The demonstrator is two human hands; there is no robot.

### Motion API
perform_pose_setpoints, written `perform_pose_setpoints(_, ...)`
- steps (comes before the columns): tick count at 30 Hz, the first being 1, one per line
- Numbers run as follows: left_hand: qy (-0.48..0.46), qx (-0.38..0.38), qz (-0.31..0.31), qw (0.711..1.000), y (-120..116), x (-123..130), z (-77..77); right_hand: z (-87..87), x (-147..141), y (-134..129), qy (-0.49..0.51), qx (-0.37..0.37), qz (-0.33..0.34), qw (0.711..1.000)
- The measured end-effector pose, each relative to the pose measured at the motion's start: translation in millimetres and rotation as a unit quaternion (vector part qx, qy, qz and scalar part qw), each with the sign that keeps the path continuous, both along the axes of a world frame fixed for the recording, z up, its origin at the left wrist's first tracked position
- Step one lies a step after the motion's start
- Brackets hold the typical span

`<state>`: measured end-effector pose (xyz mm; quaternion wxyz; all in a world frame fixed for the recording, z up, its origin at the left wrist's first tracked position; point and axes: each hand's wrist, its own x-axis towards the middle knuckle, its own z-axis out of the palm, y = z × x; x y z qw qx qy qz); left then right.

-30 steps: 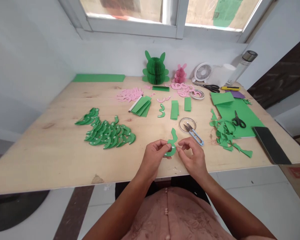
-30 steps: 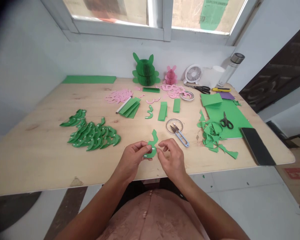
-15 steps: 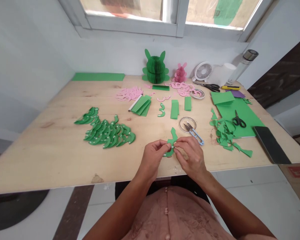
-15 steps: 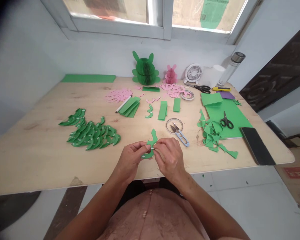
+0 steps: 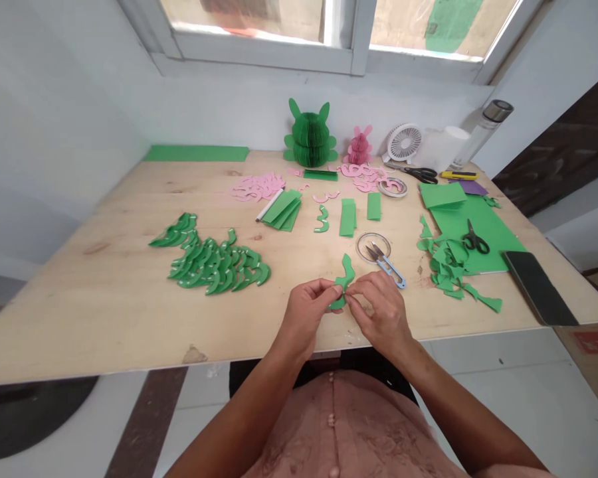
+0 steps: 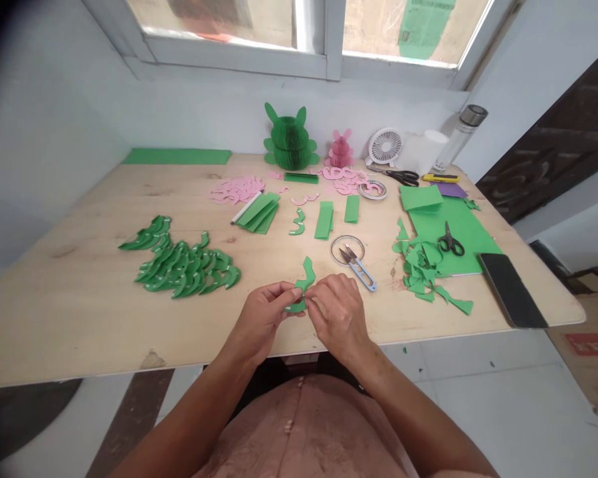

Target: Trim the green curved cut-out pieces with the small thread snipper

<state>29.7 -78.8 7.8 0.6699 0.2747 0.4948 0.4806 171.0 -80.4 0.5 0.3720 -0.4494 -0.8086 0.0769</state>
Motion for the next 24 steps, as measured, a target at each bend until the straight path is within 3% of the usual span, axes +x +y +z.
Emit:
perform_pose_setpoints(13,0.013,-0.004,-0.007,1.0,1.5,0.2,-0.6,3.4,-1.2,0.5,-0.022,0.017,0.002,1.0)
perform_pose_setpoints(24,0.013,0.002,-0.014,1.0,2.4,0.5,-0.7,3.1,-0.2,1.5,-0.035,-0.012,0.009,0.999)
